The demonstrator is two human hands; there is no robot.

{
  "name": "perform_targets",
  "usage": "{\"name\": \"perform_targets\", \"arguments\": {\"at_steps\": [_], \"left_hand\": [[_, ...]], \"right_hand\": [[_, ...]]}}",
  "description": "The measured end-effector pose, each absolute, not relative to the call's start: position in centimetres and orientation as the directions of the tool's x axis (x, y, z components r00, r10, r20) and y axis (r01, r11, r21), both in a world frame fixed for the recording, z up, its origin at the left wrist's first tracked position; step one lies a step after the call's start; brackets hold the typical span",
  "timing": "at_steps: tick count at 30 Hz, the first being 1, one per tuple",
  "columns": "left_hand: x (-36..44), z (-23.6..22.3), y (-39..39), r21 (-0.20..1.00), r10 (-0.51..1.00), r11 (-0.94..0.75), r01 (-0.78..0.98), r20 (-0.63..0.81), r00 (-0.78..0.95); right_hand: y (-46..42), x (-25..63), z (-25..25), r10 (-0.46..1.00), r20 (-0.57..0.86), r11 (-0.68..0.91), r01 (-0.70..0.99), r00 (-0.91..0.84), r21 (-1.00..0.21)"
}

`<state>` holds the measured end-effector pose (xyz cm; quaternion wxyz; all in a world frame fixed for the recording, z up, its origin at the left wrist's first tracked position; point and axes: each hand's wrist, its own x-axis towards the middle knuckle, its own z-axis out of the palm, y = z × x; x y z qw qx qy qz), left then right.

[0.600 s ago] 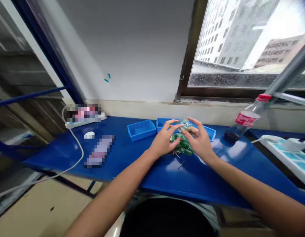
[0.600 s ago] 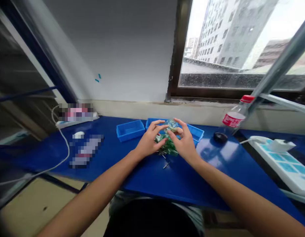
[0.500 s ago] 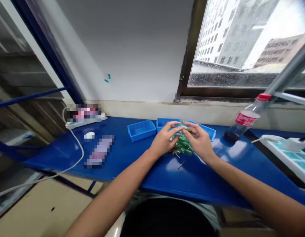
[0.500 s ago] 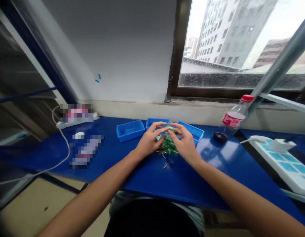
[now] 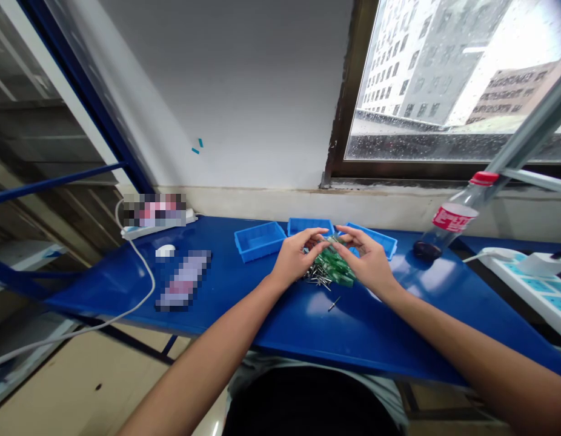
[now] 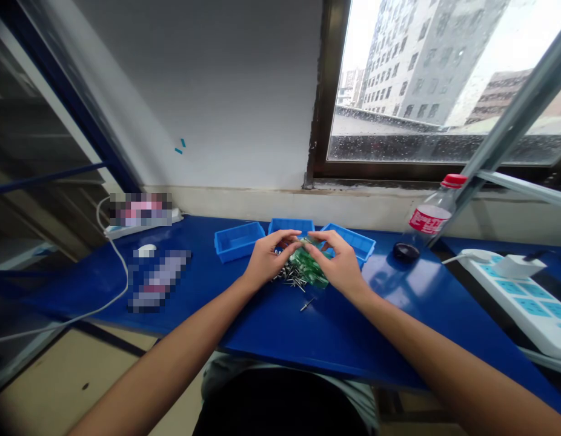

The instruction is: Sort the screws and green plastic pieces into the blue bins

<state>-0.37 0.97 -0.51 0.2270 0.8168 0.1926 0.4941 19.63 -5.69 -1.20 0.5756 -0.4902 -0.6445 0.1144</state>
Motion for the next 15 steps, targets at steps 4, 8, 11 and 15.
{"name": "perform_targets", "arguments": {"at_steps": [4, 8, 11, 15], "left_hand": [[-0.4, -0.4, 0.9, 0.56, 0.539, -0.823, 0.096, 0.716, 0.445], [-0.6, -0.1, 0.8, 0.389, 0.406, -0.91, 0.14, 0.773, 0.488], [-0.7, -0.2, 0.9, 0.302, 0.307, -0.947, 0.107, 0.759, 0.574], [-0.8, -0.4, 1.1, 0.329, 0.324, -0.94, 0.093, 0.768, 0.552]], "right_hand": [[-5.8, 19.4, -1.3, 0.806, 0.571, 0.492, 0.358, 0.159, -0.794], [-5.9, 19.1, -1.0, 0.823, 0.52, 0.465, 0.255, 0.227, -0.848], [-6.3, 19.1, -0.8, 0.862, 0.458, 0.419, 0.203, 0.219, -0.885], [-6.8, 19.3, -0.7, 0.872, 0.46, 0.413, 0.25, 0.17, -0.876]]}}
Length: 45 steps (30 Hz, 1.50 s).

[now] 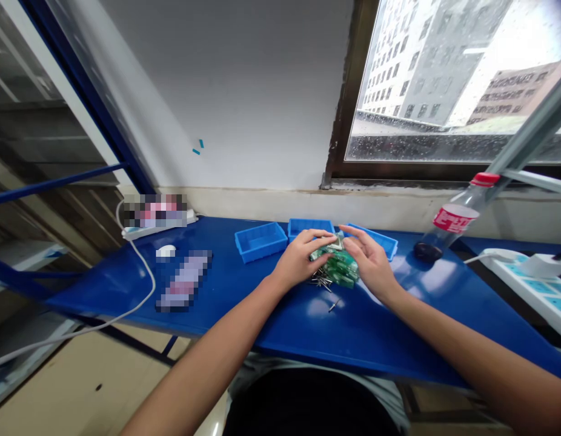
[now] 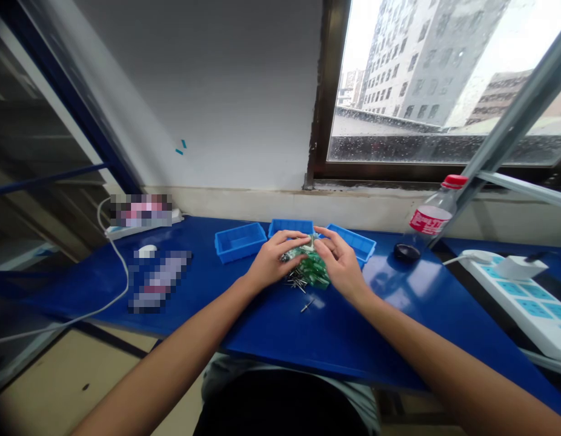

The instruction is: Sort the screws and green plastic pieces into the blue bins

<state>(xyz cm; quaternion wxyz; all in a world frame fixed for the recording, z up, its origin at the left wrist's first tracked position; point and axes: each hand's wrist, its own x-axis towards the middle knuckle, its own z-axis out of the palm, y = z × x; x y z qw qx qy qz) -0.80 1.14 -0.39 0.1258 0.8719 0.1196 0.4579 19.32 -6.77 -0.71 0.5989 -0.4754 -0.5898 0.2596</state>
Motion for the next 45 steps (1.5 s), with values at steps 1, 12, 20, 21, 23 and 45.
{"name": "perform_targets", "arguments": {"at_steps": [1, 12, 20, 21, 23, 45], "left_hand": [[-0.8, -0.4, 1.2, 0.35, 0.354, -0.93, 0.112, 0.773, 0.527], [-0.7, -0.3, 1.0, 0.552, 0.574, -0.812, 0.192, 0.691, 0.44], [-0.9, 0.1, 0.8, 0.375, 0.425, -0.905, 0.202, 0.774, 0.469], [-0.9, 0.1, 0.8, 0.333, 0.382, -0.924, 0.188, 0.774, 0.505], [-1.0, 0.1, 0.9, 0.281, 0.317, -0.947, 0.152, 0.763, 0.563], [-8.1, 3.0, 5.3, 0.418, 0.872, -0.329, 0.847, 0.479, 0.103]], "right_hand": [[-6.8, 19.4, -0.7, 0.868, 0.474, 0.428, 0.258, 0.151, -0.866], [-6.1, 19.6, -1.3, 0.813, 0.576, 0.453, 0.53, 0.082, -0.716], [-5.9, 19.2, -1.5, 0.832, 0.503, 0.41, 0.349, 0.236, -0.843], [-5.9, 19.2, -1.4, 0.839, 0.492, 0.413, 0.318, 0.233, -0.854], [-6.0, 19.2, -1.3, 0.859, 0.471, 0.414, 0.271, 0.198, -0.869], [-6.4, 19.4, -1.6, 0.787, 0.617, 0.535, 0.473, 0.024, -0.7]]}}
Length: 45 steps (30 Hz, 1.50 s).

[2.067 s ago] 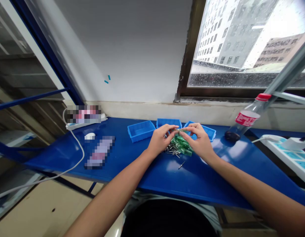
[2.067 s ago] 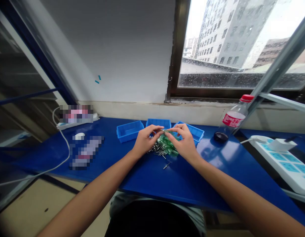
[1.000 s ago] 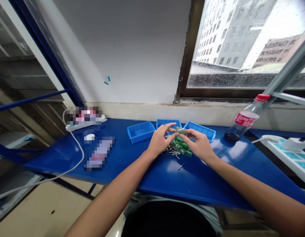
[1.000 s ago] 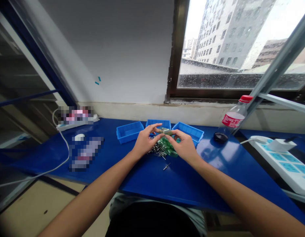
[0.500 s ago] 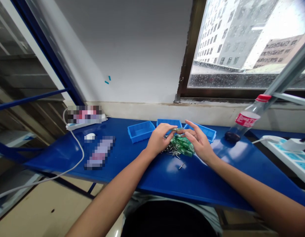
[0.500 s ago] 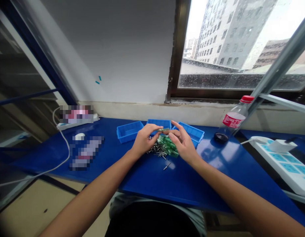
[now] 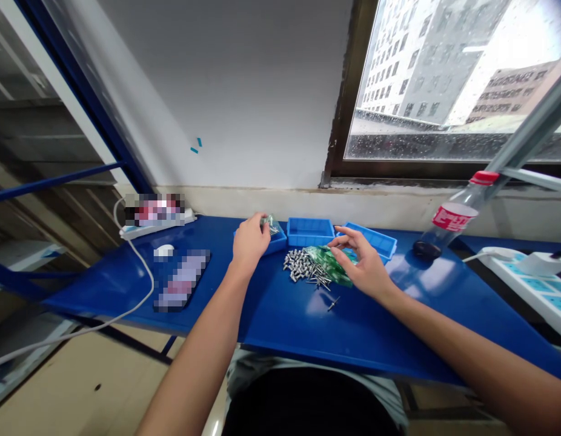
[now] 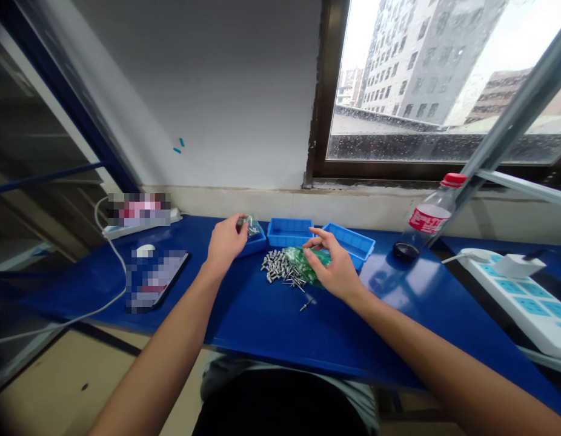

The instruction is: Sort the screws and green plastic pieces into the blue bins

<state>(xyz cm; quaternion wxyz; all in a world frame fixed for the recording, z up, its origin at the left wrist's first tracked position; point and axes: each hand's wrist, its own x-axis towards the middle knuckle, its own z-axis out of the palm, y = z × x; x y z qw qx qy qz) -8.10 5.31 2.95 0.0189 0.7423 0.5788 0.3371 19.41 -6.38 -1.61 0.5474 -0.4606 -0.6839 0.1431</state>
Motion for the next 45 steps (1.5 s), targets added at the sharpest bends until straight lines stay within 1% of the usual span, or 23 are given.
{"name": "perform_targets", "arguments": {"at_steps": [5, 10, 13, 16, 19, 22, 25, 28, 30, 33, 40, 45], "left_hand": [[-9.0, 3.6, 5.1, 0.425, 0.92, -0.193, 0.885, 0.391, 0.013], [-9.4, 3.3, 5.7, 0.393, 0.958, -0.155, 0.906, 0.283, 0.041], [-9.2, 3.0, 5.8, 0.357, 0.969, -0.15, 0.922, 0.236, 0.066], [-9.0, 2.8, 5.7, 0.295, 0.965, -0.193, 0.936, 0.227, 0.128], [-8.9, 2.7, 5.6, 0.257, 0.948, -0.231, 0.938, 0.277, 0.158], [-8.5, 2.6, 5.5, 0.269, 0.88, -0.3, 0.915, 0.448, 0.157], [-7.6, 2.5, 5.1, 0.305, 0.754, -0.494, 0.814, 0.617, 0.226], [-6.2, 2.1, 4.4, 0.347, 0.644, -0.693, 0.632, 0.692, 0.327], [-5.2, 1.6, 3.9, 0.356, 0.6, -0.759, 0.546, 0.709, 0.371], [-4.0, 0.9, 3.2, 0.351, 0.57, -0.798, 0.489, 0.704, 0.424], [-3.0, 0.0, 3.0, 0.341, 0.541, -0.832, 0.437, 0.672, 0.506], [-3.0, 0.0, 3.0, 0.356, 0.555, -0.825, 0.438, 0.652, 0.516]], "right_hand": [[-6.4, 19.4, -1.6, 0.787, 0.617, 0.533, 0.497, 0.008, -0.685], [-6.7, 19.1, -1.2, 0.767, 0.642, 0.543, 0.547, -0.014, -0.637], [-6.7, 19.0, -0.9, 0.724, 0.684, 0.588, 0.598, -0.09, -0.545], [-6.4, 19.1, -0.9, 0.649, 0.707, 0.686, 0.619, -0.281, -0.383], [-6.3, 19.0, -1.0, 0.604, 0.659, 0.743, 0.615, -0.448, -0.262], [-6.5, 18.5, -0.9, 0.587, 0.597, 0.764, 0.619, -0.547, -0.184], [-7.1, 17.5, -0.5, 0.564, 0.541, 0.779, 0.62, -0.624, -0.096], [-7.6, 16.4, -0.2, 0.55, 0.466, 0.789, 0.614, -0.693, -0.018], [-7.8, 15.7, -0.3, 0.551, 0.414, 0.791, 0.612, -0.725, 0.018], [-7.7, 15.0, -0.9, 0.551, 0.378, 0.792, 0.609, -0.744, 0.046], [-6.9, 15.0, -1.8, 0.52, 0.43, 0.816, 0.578, -0.738, 0.006], [-6.9, 15.1, -1.7, 0.481, 0.455, 0.835, 0.55, -0.749, 0.023]]}}
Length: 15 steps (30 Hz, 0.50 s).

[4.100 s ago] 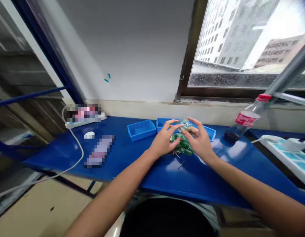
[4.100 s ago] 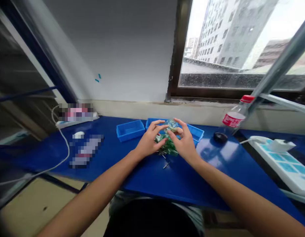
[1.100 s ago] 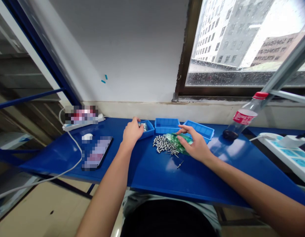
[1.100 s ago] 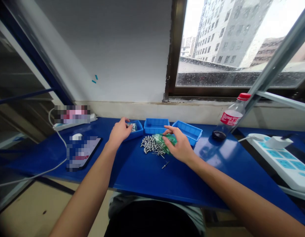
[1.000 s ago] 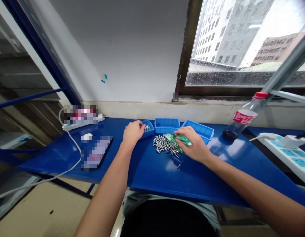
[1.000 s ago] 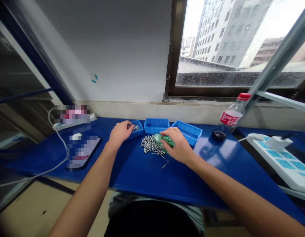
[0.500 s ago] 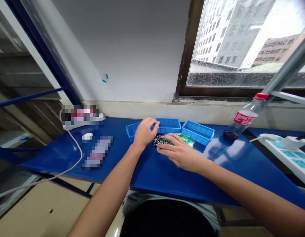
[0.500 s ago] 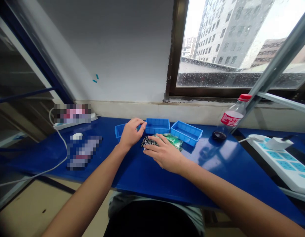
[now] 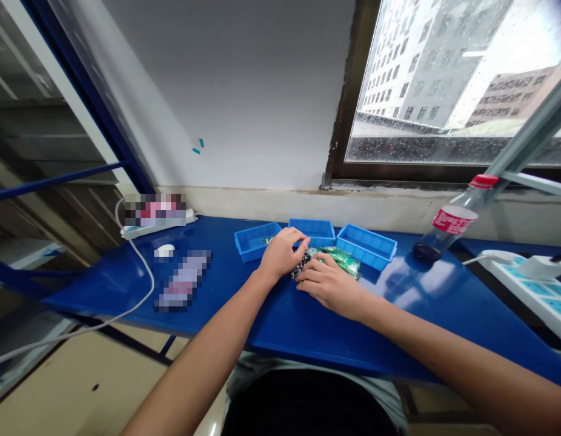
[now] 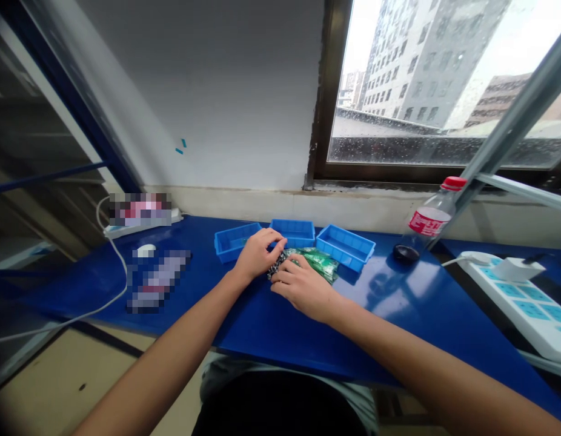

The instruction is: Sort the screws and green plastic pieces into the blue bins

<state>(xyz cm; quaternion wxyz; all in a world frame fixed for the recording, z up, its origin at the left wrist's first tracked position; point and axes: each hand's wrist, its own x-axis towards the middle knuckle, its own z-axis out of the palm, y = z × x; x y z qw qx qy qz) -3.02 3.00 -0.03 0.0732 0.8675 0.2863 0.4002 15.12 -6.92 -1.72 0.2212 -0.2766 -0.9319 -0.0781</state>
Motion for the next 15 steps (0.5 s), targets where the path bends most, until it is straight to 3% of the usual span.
{"name": "perform_targets", "arguments": {"at_steps": [15], "left_hand": [[-2.66, 0.01, 2.08, 0.356, 0.489, -0.872, 0.335, 0.671, 0.558]], "right_hand": [[-7.56, 14.58, -1.49, 0.555, 0.48, 0.802, 0.59, -0.68, -0.092]]}}
